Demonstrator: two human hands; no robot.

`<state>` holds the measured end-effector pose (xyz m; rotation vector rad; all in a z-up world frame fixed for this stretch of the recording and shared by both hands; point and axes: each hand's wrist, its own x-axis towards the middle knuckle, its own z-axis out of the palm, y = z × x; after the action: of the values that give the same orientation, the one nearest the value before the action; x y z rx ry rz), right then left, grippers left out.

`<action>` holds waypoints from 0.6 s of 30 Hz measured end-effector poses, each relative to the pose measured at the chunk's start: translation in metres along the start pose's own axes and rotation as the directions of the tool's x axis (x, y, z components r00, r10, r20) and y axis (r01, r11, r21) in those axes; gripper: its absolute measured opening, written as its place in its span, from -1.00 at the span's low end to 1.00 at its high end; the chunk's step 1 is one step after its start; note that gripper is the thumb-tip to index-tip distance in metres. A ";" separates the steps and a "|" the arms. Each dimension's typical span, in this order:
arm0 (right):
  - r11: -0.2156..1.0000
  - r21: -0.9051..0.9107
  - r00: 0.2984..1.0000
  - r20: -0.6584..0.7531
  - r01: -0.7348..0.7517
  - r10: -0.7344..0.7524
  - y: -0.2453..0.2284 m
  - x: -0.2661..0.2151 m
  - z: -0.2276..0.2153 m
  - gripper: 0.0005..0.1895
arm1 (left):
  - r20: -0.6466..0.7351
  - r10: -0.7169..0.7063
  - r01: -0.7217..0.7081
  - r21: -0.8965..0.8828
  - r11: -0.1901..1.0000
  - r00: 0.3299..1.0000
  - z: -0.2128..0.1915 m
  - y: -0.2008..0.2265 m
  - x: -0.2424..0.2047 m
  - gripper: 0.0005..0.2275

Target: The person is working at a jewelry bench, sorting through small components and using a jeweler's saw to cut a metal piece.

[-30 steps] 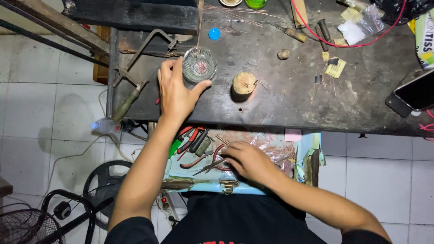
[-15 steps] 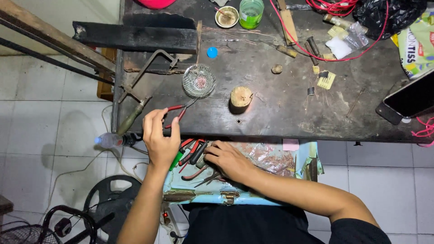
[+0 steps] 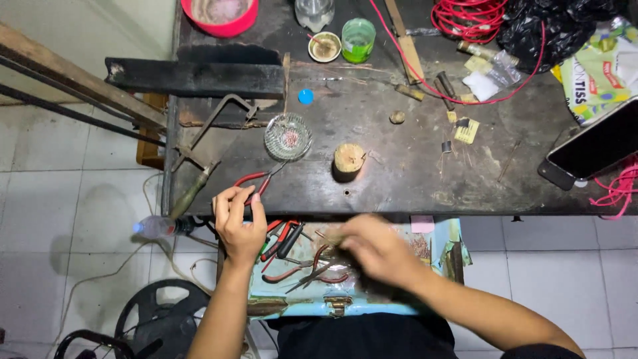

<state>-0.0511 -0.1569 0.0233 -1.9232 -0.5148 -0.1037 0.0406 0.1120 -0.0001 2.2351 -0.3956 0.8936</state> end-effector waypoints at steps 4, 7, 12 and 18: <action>0.933 -0.345 0.896 -0.440 -0.105 -0.062 0.021 0.053 -0.080 -0.92 | -0.031 -0.029 0.029 -0.005 1.000 0.999 0.005 -0.006 -0.006 -0.90; 0.881 -0.469 0.874 -0.450 -0.055 -0.185 0.087 0.097 -0.090 -0.90 | -0.034 -0.039 0.039 -0.004 0.999 0.999 0.006 -0.004 -0.007 -0.90; 0.873 -0.487 0.950 -0.268 0.009 -0.160 0.124 0.122 -0.067 -0.89 | 0.029 -0.082 0.083 -0.042 0.996 0.996 -0.004 0.000 -0.009 -0.89; 0.861 -0.469 0.975 -0.183 -0.197 0.124 0.062 0.049 -0.071 -0.92 | 0.062 -0.159 0.162 -0.052 0.985 0.985 -0.008 0.013 0.004 -0.90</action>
<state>0.0294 -0.2259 0.0135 -2.4208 -0.2354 -0.2871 0.0333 0.1083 0.0134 2.2093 -0.2596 0.7260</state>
